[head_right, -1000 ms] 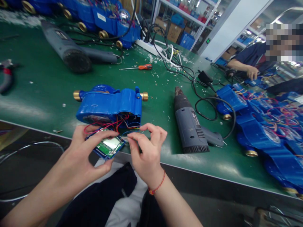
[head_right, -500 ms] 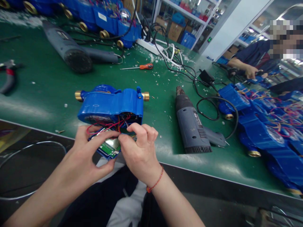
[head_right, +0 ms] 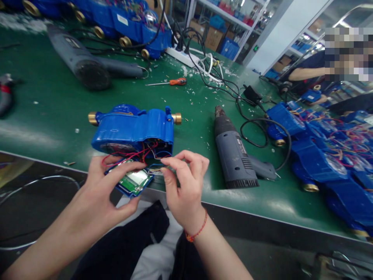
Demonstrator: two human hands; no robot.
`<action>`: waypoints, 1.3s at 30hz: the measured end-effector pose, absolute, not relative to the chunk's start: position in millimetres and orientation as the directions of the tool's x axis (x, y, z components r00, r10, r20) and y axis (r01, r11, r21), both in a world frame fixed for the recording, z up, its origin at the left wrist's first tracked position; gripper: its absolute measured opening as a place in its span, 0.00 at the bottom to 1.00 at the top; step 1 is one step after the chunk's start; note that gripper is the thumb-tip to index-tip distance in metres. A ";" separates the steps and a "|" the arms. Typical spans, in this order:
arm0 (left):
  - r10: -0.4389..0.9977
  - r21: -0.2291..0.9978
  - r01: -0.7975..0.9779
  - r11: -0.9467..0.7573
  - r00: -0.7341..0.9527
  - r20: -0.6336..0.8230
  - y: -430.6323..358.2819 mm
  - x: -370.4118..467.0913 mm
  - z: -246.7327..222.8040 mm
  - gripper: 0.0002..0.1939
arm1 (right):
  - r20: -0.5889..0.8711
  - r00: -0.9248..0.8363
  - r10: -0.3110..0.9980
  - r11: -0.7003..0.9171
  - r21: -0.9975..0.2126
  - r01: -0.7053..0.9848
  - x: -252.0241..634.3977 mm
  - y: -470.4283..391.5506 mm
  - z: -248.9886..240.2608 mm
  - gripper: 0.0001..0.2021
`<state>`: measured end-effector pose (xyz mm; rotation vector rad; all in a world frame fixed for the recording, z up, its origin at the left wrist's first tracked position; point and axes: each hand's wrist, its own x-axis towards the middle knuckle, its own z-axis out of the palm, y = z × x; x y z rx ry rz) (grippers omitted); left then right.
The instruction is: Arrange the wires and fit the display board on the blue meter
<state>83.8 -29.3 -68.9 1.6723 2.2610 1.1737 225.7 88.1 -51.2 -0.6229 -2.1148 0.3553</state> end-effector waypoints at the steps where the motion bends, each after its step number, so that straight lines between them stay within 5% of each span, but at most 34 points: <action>1: 0.852 0.618 0.780 0.098 -0.387 0.353 -29.1 83.8 -68.3 0.27 | 0.686 -0.514 0.515 0.857 -0.410 0.311 223.7 87.5 -50.6 0.08; 6: 0.856 0.624 0.774 0.104 -0.389 0.340 -30.2 84.6 -68.3 0.27 | 0.668 -0.556 0.494 0.869 -0.383 0.313 215.8 88.7 -50.3 0.05; 11: 0.885 0.512 0.836 0.198 -0.377 0.272 -44.1 79.7 -65.2 0.25 | 0.497 -0.574 0.651 0.686 -0.708 0.166 218.3 91.5 -52.4 0.05; 15: 0.835 0.481 0.830 0.283 -0.460 0.303 -59.3 78.0 -45.7 0.23 | 0.143 -0.584 0.799 0.244 -0.965 0.098 217.1 93.0 -52.7 0.06; 19: 0.790 0.642 0.757 0.121 -0.465 0.400 -49.9 87.5 -28.9 0.10 | 0.001 -0.620 0.785 0.003 -1.000 0.002 214.6 95.9 -49.7 0.09; 25: 0.884 0.686 0.728 -0.009 -0.315 0.345 -3.6 91.6 -31.6 0.09 | -0.026 -0.670 0.742 -0.138 -0.984 -0.114 215.9 99.0 -53.2 0.09; 32: 0.929 0.709 0.705 0.017 -0.274 0.251 9.3 76.0 -29.8 0.05 | -0.033 -0.626 0.779 -0.178 -0.969 -0.170 216.5 101.3 -57.1 0.07; 39: 0.931 0.844 0.535 0.035 -0.325 0.168 12.4 73.8 -27.5 0.05 | 0.114 -0.599 0.792 0.092 -0.994 -0.067 220.2 102.6 -48.7 0.04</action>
